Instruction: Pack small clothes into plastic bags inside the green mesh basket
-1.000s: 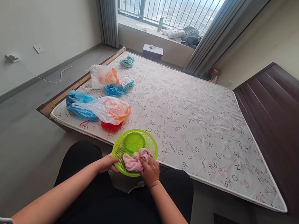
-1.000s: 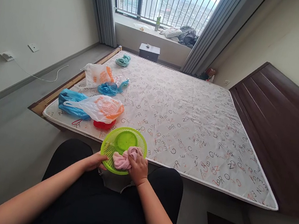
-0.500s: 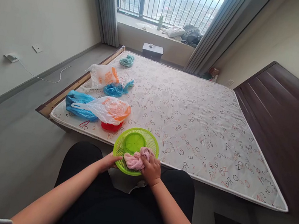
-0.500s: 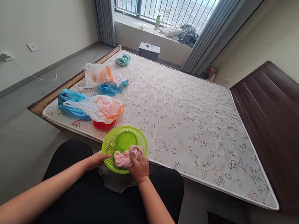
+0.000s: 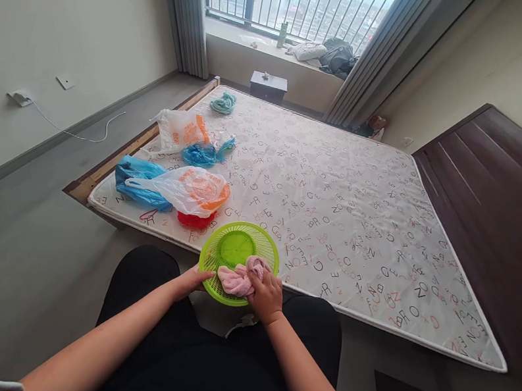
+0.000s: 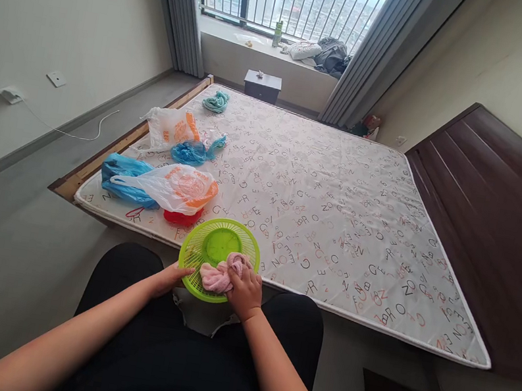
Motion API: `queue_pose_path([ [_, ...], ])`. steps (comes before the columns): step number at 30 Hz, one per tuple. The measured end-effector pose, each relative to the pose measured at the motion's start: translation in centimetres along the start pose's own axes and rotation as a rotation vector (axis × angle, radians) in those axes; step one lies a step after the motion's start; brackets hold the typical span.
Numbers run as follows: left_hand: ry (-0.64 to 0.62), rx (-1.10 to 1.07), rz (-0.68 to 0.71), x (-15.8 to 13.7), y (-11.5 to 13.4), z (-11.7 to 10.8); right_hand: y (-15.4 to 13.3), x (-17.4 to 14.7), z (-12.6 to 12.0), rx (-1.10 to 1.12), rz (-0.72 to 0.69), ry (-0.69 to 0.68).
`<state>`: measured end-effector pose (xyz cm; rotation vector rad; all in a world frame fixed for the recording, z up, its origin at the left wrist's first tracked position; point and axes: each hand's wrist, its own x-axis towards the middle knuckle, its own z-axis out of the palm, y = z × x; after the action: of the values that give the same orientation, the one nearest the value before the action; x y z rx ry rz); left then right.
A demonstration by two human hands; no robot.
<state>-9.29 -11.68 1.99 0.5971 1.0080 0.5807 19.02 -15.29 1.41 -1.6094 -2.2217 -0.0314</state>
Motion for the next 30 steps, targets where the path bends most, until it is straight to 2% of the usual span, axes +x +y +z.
queue_pose_path([
  [14, 0.000, 0.029, -0.002, -0.3, 0.2, 0.3, 0.0, -0.5, 0.4, -0.005, -0.012, 0.048],
  [21, 0.007, 0.030, -0.007, -0.4, 0.3, 0.5, 0.1, -0.6, 0.5, 0.000, -0.008, 0.023],
  [30, 0.026, 0.035, 0.004, -0.2, -0.1, 0.4, -0.3, 0.3, -1.0, 0.013, -0.002, -0.031],
])
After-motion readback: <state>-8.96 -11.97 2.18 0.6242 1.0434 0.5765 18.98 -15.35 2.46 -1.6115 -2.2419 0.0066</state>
